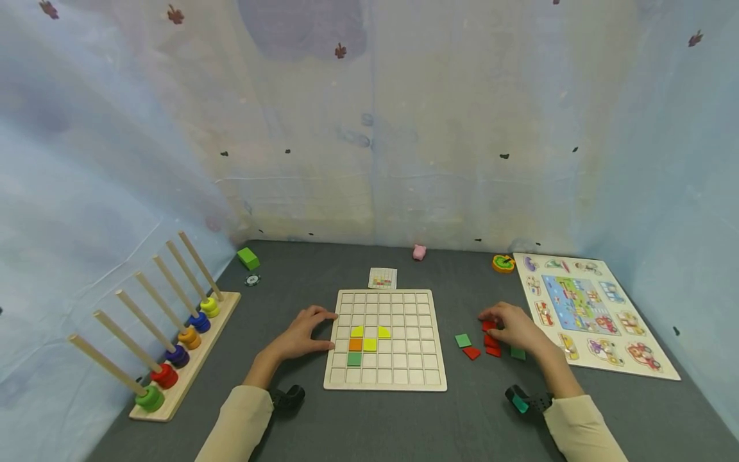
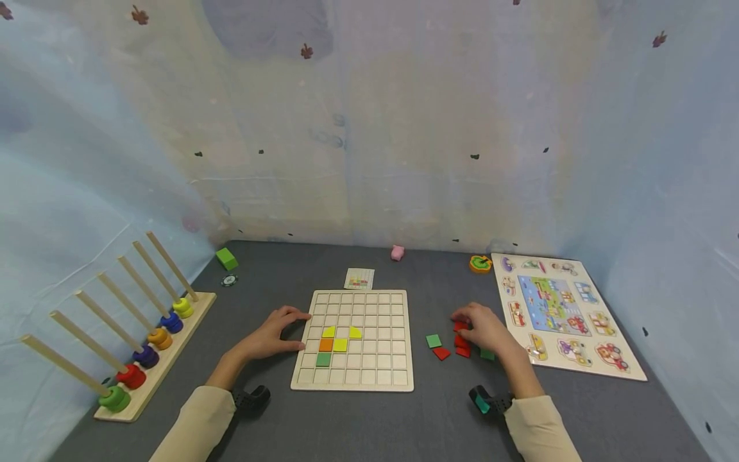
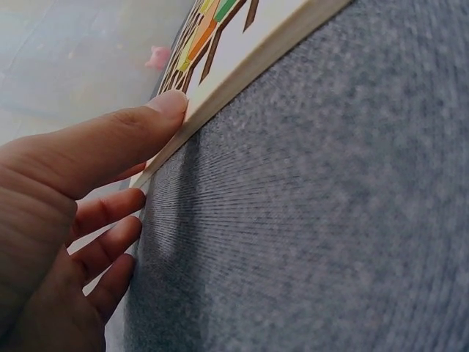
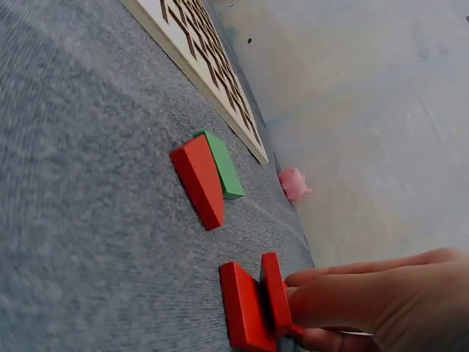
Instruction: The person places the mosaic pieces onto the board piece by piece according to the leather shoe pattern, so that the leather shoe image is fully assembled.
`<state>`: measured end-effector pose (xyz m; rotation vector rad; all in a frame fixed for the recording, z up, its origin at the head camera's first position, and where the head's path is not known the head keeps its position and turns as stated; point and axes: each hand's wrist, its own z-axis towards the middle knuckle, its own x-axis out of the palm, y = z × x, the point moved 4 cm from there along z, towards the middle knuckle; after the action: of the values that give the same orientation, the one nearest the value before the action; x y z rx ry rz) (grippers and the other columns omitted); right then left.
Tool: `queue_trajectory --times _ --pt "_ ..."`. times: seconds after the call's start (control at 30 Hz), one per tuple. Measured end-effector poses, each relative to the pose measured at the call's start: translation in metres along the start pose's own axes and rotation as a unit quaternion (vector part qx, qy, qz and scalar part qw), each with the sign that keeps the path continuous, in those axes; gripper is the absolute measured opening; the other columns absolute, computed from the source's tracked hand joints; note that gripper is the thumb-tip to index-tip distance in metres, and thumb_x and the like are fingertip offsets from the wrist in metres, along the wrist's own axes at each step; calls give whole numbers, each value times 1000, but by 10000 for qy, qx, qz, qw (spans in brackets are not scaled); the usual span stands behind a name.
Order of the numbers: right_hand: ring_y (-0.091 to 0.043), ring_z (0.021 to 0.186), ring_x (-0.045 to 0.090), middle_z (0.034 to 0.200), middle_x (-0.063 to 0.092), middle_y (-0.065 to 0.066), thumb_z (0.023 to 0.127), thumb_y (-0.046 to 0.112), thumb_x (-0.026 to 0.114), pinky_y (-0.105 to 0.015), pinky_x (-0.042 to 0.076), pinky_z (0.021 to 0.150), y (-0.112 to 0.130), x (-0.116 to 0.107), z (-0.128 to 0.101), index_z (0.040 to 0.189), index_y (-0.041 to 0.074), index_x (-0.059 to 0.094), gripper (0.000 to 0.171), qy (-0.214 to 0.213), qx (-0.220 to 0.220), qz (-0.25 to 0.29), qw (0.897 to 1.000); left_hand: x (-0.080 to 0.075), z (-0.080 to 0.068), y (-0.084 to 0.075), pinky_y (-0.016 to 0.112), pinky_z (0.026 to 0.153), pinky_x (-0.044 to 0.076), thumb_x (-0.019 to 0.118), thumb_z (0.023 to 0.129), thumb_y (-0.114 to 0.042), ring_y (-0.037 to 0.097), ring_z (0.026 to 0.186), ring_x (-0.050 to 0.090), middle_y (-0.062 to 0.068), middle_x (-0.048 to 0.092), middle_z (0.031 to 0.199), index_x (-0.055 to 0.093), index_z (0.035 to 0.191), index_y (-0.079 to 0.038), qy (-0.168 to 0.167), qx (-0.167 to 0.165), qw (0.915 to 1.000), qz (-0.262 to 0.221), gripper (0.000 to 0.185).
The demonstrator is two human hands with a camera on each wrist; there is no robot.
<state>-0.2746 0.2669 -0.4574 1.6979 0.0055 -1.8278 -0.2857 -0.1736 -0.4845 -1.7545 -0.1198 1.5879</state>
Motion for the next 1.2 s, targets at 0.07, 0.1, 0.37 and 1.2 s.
queue_trajectory --times 0.07,0.1,0.37,1.2 --pt "-18 76 54 91 62 -7 78 5 71 -35 44 66 0 1 2 101 1 69 24 -116 -12 -100 9999 0 0 0 51 94 34 76 77 -36 26 112 39 6 45 125 54 131 -13 -2 -11 10000 18 62" --pt "-18 76 54 91 62 -7 78 6 71 -36 44 66 1 1 3 101 1 69 24 -180 -22 -115 9998 0 0 0 51 94 34 75 78 -36 26 113 39 6 45 126 54 131 -14 -3 -11 10000 30 62" --pt "-19 83 56 96 59 -4 80 9 71 -38 46 71 33 8 15 107 2 68 28 -511 -365 338 9975 -1 0 -3 52 94 34 75 78 -37 26 113 39 7 44 126 53 132 -14 47 28 10000 -39 62" --pt "-12 84 59 93 65 1 80 12 72 -28 48 75 168 72 49 97 10 69 18 -7 -2451 1297 9608 -2 -2 -5 52 93 34 75 78 -34 26 112 39 7 45 125 54 131 -12 46 41 10000 -20 61"
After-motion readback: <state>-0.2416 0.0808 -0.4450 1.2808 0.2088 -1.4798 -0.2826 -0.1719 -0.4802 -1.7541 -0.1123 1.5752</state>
